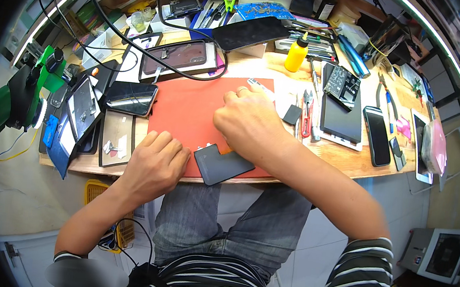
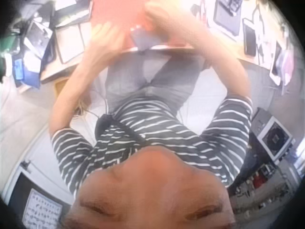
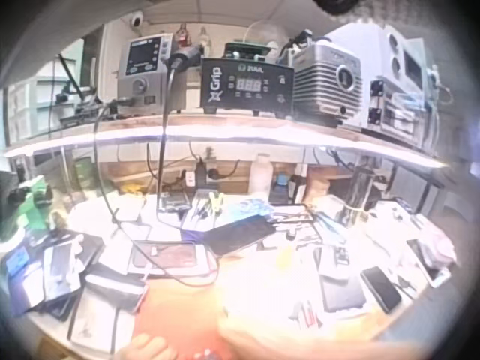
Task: The person works at a cluttered electronics repair bench, handling a small black rectangular device. They open a drawer to retrieve soldering supplies, then use a soldering iron and solder wire to solder a connector on the device. After soldering, they place the iron back and inspect the device.
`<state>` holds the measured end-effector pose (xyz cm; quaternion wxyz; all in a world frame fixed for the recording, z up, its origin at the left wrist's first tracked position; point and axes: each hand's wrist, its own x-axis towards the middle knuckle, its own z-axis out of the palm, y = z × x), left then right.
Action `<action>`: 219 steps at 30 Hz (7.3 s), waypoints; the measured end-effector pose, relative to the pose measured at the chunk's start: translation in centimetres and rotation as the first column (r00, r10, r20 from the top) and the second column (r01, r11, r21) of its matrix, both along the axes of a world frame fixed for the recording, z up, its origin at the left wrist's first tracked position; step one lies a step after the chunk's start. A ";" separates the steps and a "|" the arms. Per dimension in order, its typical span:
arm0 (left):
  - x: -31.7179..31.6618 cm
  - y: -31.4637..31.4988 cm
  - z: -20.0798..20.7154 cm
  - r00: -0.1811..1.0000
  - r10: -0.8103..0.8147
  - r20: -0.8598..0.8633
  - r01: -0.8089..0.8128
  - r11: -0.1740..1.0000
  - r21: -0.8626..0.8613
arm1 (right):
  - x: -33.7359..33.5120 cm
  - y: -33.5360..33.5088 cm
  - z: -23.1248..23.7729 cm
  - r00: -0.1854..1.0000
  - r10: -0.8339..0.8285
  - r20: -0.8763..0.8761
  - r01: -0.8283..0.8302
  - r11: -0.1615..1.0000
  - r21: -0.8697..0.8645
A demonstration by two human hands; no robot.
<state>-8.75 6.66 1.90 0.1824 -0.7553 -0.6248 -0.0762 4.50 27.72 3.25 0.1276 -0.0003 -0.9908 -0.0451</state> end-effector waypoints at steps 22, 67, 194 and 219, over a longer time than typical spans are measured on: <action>0.6 6.0 1.1 0.614 0.395 0.683 -0.282 0.918 -0.278 | -0.3 3.2 0.3 0.955 0.230 0.187 -0.225 0.973 -0.047; -14.0 27.6 5.1 0.757 0.363 0.544 -0.349 0.928 -0.133 | -6.5 12.9 6.9 0.943 -0.316 -0.100 0.185 0.751 -0.634; 8.4 -2.1 1.8 -0.632 0.128 0.764 -0.009 0.985 -0.173 | 9.5 -6.7 2.0 0.928 -0.371 -0.034 -0.122 -0.218 -0.968; 8.5 -1.6 1.8 -0.643 0.071 0.763 -0.111 0.977 -0.184 | 9.0 -6.7 2.3 0.932 -0.316 0.176 0.071 -0.318 -0.945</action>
